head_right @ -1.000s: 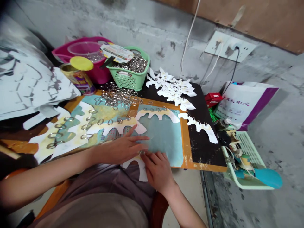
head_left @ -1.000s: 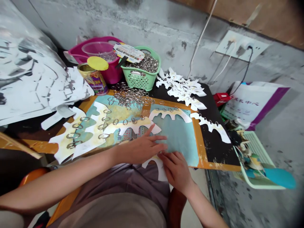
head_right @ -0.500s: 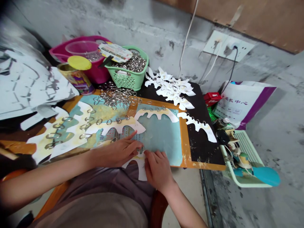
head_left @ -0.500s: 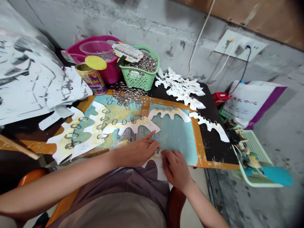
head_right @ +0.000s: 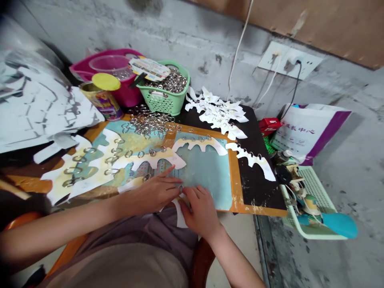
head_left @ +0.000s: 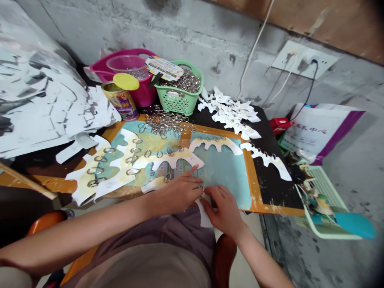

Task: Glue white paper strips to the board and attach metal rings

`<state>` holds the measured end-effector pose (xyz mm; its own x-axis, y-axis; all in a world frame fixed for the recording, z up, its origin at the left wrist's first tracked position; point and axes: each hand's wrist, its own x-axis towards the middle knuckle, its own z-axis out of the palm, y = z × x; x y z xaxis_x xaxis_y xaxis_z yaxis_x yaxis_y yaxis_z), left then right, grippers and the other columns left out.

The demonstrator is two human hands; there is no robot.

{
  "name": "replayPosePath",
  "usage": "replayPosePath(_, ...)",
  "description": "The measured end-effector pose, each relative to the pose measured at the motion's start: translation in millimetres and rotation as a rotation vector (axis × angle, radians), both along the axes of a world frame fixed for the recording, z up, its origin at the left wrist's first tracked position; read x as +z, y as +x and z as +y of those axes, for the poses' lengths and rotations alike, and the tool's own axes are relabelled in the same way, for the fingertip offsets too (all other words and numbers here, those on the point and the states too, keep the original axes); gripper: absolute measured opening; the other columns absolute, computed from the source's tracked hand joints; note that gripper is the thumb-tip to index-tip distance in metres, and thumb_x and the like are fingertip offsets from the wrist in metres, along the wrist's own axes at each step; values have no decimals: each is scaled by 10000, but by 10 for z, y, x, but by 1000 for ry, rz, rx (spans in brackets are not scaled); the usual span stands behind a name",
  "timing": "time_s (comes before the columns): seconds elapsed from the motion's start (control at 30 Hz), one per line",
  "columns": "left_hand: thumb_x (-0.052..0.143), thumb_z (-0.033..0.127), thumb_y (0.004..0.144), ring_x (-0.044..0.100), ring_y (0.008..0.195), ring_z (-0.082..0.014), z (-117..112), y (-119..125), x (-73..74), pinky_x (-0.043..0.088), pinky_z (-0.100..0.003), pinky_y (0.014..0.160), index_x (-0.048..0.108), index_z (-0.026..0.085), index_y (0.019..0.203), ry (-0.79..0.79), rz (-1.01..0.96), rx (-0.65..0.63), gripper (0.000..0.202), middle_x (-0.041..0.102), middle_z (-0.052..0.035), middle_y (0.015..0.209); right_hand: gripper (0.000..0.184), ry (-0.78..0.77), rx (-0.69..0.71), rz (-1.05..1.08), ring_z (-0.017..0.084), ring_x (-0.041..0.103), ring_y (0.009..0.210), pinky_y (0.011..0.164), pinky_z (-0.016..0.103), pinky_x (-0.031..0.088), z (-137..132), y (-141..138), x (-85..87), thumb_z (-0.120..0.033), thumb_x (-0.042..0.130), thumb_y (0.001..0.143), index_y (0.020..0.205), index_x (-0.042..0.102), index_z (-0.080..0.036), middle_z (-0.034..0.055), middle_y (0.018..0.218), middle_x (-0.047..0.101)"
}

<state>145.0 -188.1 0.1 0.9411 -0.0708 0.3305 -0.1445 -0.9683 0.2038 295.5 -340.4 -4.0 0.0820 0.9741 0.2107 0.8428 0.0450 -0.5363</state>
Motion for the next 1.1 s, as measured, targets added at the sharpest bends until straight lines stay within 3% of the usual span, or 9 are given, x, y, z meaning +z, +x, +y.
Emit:
replayPosePath(0.13,527,54,880,649,1135,-221,-2,-24,-5,234,-497,1234,652,145,919,-2,-10,11,160,733,-58,852,140,-24,35,-151,230,512,818,700,336,345,26,10,4,-170,483,976,901,601,-182,54,824,603)
replayPosePath(0.37,511,56,921,599,1225,-261,-90,-135,49,288,-467,1215,668,97,939,183,-15,-40,163,730,-122,949,196,52,119,-384,227,509,753,675,367,311,-22,16,8,-133,446,984,939,635,-157,64,804,626)
replayPosePath(0.47,534,88,915,578,1250,-275,-150,-204,58,261,-499,1217,678,92,979,135,-26,2,158,729,-120,948,184,46,125,-250,231,557,860,750,367,370,-96,59,9,-181,477,996,1085,637,-170,82,1003,679)
replayPosePath(0.53,539,138,923,559,1269,-279,-182,-244,49,236,-515,1218,680,94,1029,99,-28,37,182,729,-126,981,176,52,62,-46,228,582,967,820,356,418,-145,98,5,-209,483,1001,1073,643,-191,87,1123,663)
replayPosePath(0.63,530,206,931,517,1307,-280,-212,-286,17,172,-526,1229,671,103,1103,71,-13,85,245,719,-126,1081,167,118,-271,201,197,616,925,751,302,470,-162,102,-4,-269,497,993,934,633,-193,104,1123,629)
replayPosePath(0.7,528,227,930,491,1328,-277,-234,-310,-12,111,-548,1233,666,127,1122,50,-19,130,257,709,-111,1132,149,105,-400,218,190,617,842,690,291,467,-118,41,-7,-324,563,955,938,627,-191,98,1052,618)
replayPosePath(0.9,535,239,928,473,1322,-277,-292,-417,-23,15,-625,1206,650,198,1159,-86,-131,237,260,643,-110,1252,201,-69,-315,234,177,584,724,663,276,414,46,-178,32,-319,528,961,812,588,-199,22,773,609)
replayPosePath(1.0,555,249,926,447,1324,-293,-223,-414,87,83,-638,1196,653,216,1122,-278,-191,359,222,597,-118,1261,222,-61,-330,408,137,531,601,573,239,379,32,-215,101,-356,522,971,818,572,-202,-20,670,572)
replayPosePath(1.1,623,355,907,433,1319,-322,-57,-314,227,130,-657,1178,639,193,1171,-366,-102,426,311,544,-151,1295,227,-4,-337,488,123,507,579,557,225,381,24,-261,201,-368,535,969,818,571,-202,-26,658,565)
